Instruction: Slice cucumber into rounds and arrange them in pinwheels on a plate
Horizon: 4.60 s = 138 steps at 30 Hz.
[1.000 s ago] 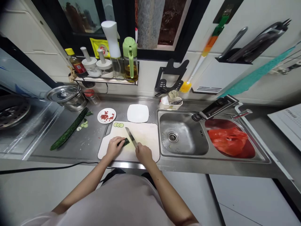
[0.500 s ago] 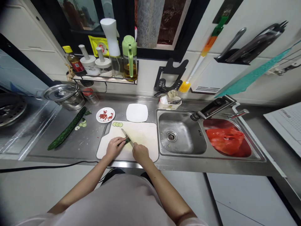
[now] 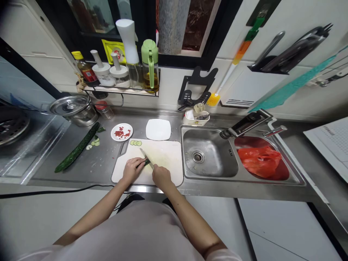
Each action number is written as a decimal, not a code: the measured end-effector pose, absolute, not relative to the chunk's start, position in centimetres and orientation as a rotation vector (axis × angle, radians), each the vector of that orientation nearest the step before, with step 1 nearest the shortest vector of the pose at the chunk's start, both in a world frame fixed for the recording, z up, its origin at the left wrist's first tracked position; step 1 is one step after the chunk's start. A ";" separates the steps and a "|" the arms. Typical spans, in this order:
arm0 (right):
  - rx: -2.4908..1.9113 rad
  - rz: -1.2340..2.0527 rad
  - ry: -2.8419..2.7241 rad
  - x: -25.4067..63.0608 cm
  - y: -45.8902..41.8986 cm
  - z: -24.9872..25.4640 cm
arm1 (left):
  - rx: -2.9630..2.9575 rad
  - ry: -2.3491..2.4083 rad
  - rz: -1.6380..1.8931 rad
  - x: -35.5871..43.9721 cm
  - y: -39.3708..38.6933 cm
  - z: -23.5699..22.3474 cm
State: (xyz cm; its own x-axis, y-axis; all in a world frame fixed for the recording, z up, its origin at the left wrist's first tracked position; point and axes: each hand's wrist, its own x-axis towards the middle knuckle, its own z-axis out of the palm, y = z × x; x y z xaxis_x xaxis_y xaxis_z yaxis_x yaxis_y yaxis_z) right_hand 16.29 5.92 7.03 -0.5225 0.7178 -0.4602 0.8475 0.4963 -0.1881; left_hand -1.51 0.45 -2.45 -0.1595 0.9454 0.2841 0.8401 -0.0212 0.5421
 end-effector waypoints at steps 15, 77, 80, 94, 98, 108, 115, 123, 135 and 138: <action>1.238 -0.585 2.375 17.4 5.2 8.1 | 1.926 2.078 0.903 -1.2 0.3 -2.4; 1.194 -0.610 2.306 17.3 5.2 6.9 | 1.919 2.106 0.929 -1.3 0.7 -1.9; 1.191 -0.603 2.321 16.9 5.4 6.6 | 1.917 2.101 0.933 -1.3 0.7 -1.8; 1.207 -0.581 2.407 16.4 5.7 4.9 | 1.909 2.093 0.945 -1.2 0.7 -1.8; 1.210 -0.583 2.405 16.2 5.7 4.5 | 1.906 2.094 0.938 -1.2 0.7 -1.7; 1.199 -0.578 2.407 16.0 5.9 4.8 | 1.902 2.096 0.931 -1.2 0.7 -1.9; 1.195 -0.586 2.401 15.8 5.9 5.1 | 1.909 2.098 0.933 -1.1 0.8 -1.8; 1.233 -0.570 2.410 15.8 5.6 4.3 | 1.924 2.088 0.954 -1.1 0.8 -2.2; 1.272 -0.557 2.407 15.9 5.0 3.9 | 1.919 2.103 0.959 -1.0 0.6 -2.0; 1.275 -0.565 2.408 15.9 5.0 3.9 | 1.921 2.101 0.964 -1.0 0.6 -1.8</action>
State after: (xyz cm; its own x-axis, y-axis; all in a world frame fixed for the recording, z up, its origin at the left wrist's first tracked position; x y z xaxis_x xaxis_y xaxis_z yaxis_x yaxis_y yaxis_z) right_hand 15.90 5.01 3.87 -0.5298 0.6967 -0.4836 0.8391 0.5136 -0.1792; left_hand -1.01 0.62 -1.82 -0.1775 0.9329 0.3134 0.8458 -0.0182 0.5331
